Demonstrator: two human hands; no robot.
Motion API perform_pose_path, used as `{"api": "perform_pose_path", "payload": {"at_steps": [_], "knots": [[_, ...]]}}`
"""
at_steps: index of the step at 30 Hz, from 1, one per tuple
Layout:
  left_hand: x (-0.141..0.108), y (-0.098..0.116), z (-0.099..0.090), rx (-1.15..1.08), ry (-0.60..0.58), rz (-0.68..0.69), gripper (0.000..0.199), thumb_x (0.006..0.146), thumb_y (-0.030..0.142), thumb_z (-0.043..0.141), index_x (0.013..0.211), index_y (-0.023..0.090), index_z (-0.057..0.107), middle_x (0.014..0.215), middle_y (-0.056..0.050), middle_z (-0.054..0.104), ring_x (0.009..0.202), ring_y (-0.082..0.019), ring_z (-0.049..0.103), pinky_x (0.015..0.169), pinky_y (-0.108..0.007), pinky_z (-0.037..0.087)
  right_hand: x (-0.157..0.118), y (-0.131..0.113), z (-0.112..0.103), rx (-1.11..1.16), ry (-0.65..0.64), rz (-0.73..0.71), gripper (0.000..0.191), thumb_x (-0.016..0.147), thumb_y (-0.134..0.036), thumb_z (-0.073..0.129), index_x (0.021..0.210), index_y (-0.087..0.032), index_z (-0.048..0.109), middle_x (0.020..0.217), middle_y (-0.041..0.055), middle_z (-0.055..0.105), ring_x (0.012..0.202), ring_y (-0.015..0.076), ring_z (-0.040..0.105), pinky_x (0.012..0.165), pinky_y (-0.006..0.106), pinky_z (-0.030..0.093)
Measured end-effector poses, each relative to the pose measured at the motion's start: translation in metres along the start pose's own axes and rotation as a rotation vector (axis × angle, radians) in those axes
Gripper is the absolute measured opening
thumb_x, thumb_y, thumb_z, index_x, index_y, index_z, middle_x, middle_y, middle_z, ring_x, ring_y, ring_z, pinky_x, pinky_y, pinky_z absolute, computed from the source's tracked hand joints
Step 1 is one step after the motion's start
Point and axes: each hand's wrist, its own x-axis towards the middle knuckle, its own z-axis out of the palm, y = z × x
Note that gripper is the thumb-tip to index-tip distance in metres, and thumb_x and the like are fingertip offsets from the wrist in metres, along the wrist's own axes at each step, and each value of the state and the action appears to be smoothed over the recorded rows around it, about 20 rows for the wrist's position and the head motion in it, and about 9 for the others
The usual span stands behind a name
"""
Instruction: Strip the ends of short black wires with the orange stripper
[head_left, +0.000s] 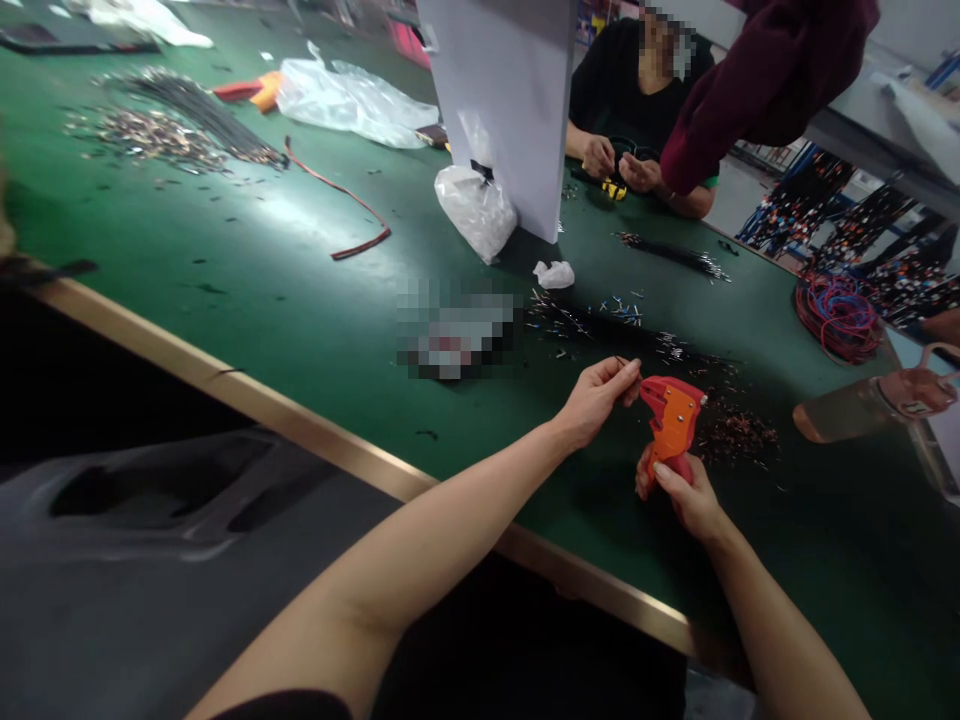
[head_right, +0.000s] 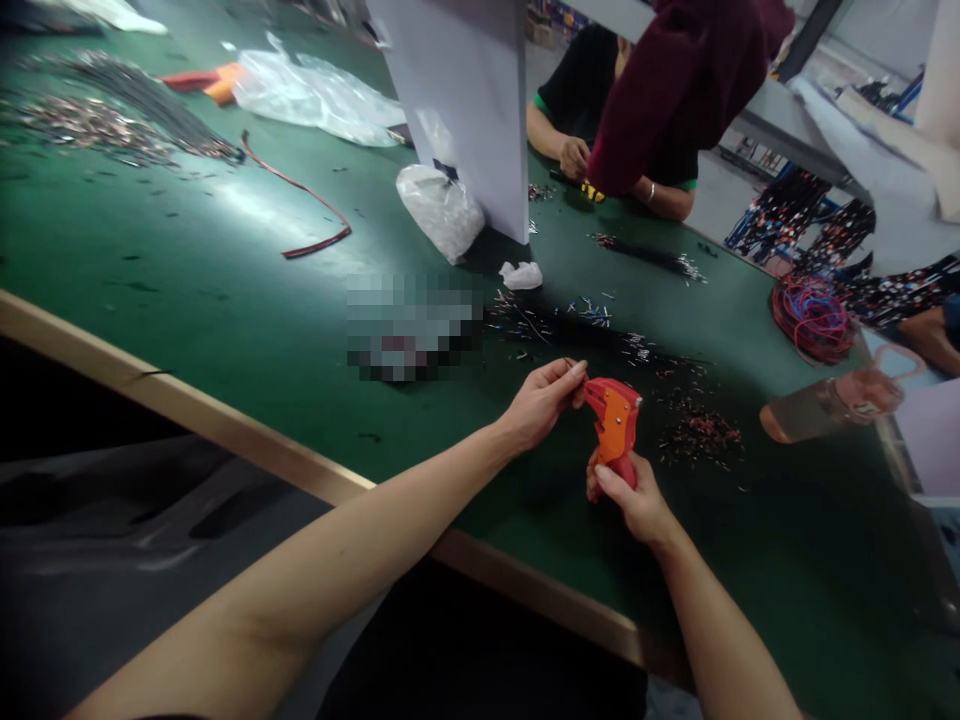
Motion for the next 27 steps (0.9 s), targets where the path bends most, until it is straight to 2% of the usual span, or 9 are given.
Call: {"api": "perform_pose_path", "payload": {"at_steps": [8,19,24,27], "knots": [[0.0006,-0.0016,-0.0007,0.01,0.006,0.015,0.043,0.069,0.053,0.073,0.062,0.015,0.055,0.053,0.005,0.05,0.049,-0.006,0.042,0.051,-0.021,0.034,-0.0019,0.0034,0.0004,-0.08,0.063,0.009,0.028,0.084,-0.044,0.064,0.08,-0.017,0.059,0.063,-0.0007,0.053,0.053,0.0136,0.049,0.052,0.028,0.042],[0.0018,-0.0022,-0.0015,0.021,0.009,0.038,0.043,0.068,0.054,0.073,0.061,0.016,0.055,0.054,0.005,0.049,0.049,-0.005,0.041,0.05,-0.021,0.033,-0.0024,0.0041,-0.0009,-0.167,0.057,-0.008,0.028,0.085,-0.045,0.062,0.08,-0.017,0.057,0.063,-0.0007,0.052,0.054,0.0136,0.048,0.051,0.028,0.041],[0.0016,-0.0006,-0.0011,0.026,0.0,0.048,0.044,0.067,0.054,0.074,0.061,0.015,0.055,0.055,0.005,0.049,0.049,-0.005,0.04,0.051,-0.021,0.033,-0.004,0.0064,-0.0017,-0.195,0.051,-0.013,0.029,0.086,-0.043,0.062,0.074,-0.018,0.056,0.06,-0.0015,0.05,0.053,0.0131,0.047,0.05,0.027,0.039],[0.001,-0.0001,-0.001,0.042,-0.001,0.052,0.044,0.068,0.054,0.073,0.061,0.015,0.055,0.054,0.005,0.049,0.049,-0.005,0.041,0.051,-0.021,0.034,-0.0044,0.0049,0.001,-0.172,0.075,-0.02,0.027,0.085,-0.043,0.063,0.078,-0.018,0.058,0.061,-0.0013,0.053,0.054,0.0133,0.048,0.052,0.027,0.041]]}}
